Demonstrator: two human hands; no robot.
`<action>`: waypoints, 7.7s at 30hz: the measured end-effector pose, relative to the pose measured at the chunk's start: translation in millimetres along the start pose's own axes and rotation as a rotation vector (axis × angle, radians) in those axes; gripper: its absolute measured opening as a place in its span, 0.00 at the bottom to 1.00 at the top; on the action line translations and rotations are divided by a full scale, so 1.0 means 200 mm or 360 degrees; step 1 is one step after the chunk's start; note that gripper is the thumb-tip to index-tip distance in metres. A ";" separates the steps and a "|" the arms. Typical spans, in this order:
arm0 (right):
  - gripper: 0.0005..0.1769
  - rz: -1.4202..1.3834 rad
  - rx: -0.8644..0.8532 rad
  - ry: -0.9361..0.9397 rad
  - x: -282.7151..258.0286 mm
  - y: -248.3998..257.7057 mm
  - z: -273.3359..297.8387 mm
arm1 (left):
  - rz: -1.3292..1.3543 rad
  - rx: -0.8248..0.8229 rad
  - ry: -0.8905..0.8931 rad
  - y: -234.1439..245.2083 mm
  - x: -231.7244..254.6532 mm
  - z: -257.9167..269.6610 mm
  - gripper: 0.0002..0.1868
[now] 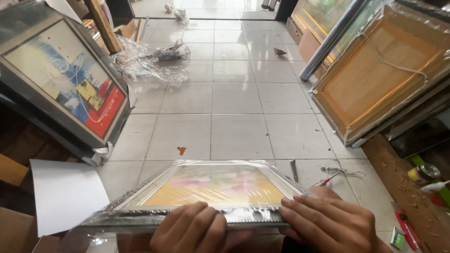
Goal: Wrapping a picture frame with protective plastic film and cutting it to size.
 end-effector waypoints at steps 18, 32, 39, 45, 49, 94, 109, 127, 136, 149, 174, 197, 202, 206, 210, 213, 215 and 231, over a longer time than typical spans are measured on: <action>0.10 -0.0043 0.0411 -0.0132 0.77 0.11 -0.59 | 0.0315 0.0275 -0.0205 -0.54 -0.37 -0.79 0.04; 0.17 -0.0020 0.0323 -0.0306 1.41 0.02 -0.92 | 0.0383 -0.0062 -0.0007 -1.14 -0.63 -1.18 0.10; 0.12 -0.0023 0.0388 -0.0286 1.56 -0.04 -0.94 | 0.0264 0.0214 -0.0103 -1.27 -0.65 -1.19 0.10; 0.15 -0.0031 0.0373 -0.0298 1.60 -0.05 -0.96 | 0.0399 0.0084 -0.0090 -1.34 -0.70 -1.22 0.11; 0.15 0.0099 0.0477 -0.0292 1.57 -0.08 -0.97 | 0.0424 0.0312 -0.0016 -1.21 -0.66 -1.25 0.03; 0.21 -0.0038 0.0206 -0.2486 2.09 -1.15 1.31 | 0.0188 -0.1097 0.0288 -1.71 -0.76 -1.31 0.20; 0.17 -0.1171 0.1403 -0.2850 1.88 -1.06 1.16 | -0.0015 -0.0852 0.0157 -1.77 -0.74 -1.31 0.27; 0.25 -0.0188 0.0227 -0.1615 1.31 -0.10 -0.77 | 0.0100 -0.1238 0.0225 -1.40 -0.68 -1.30 0.30; 0.24 0.0150 0.0112 -0.1400 1.39 -0.18 -0.77 | 0.0091 -0.1033 0.0127 -1.36 -0.67 -1.26 0.20; 0.32 0.0157 -0.0105 -0.1631 1.32 -0.09 -0.86 | 0.0483 -0.1097 0.0176 -1.21 -0.66 -1.29 0.26; 0.28 -0.2766 0.0961 -0.1754 1.53 -0.23 -0.70 | 0.0013 -0.0886 0.0240 -1.26 -0.70 -1.28 0.11; 0.16 -0.0479 0.0202 -0.1555 1.55 -0.20 -0.80 | 0.0124 -0.1294 0.0132 -1.32 -0.67 -1.33 0.20; 0.18 -0.0393 0.0237 -0.1425 1.57 -0.21 -0.79 | 0.0130 -0.1225 0.0166 -1.33 -0.68 -1.34 0.23; 0.18 -0.0383 0.0198 -0.1491 1.58 -0.21 -0.79 | 0.0112 -0.1196 0.0168 -1.32 -0.69 -1.34 0.22; 0.18 -0.0408 0.0190 -0.1508 1.57 -0.21 -0.81 | 0.0154 -0.1131 0.0187 -1.31 -0.70 -1.34 0.21; 0.17 -0.0389 0.0212 -0.1507 1.56 -0.19 -0.83 | 0.0174 -0.1139 0.0164 -1.32 -0.70 -1.34 0.20; 0.17 -0.0399 0.0214 -0.1609 1.56 -0.17 -0.84 | 0.0158 -0.1106 0.0145 -1.35 -0.70 -1.32 0.23; 0.24 -0.0655 0.0322 -0.1824 1.60 -0.15 -0.86 | 0.0338 -0.1101 0.0048 -1.24 -0.71 -1.37 0.25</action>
Point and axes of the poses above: each hand's wrist, its own z-axis away from the middle knuckle, its own y-axis out of the back of the hand, x = y × z, the point moved 8 cm from there along -z, towards the middle knuckle, and after that the axes turned 15 degrees about -z, right-handed, at the moved point
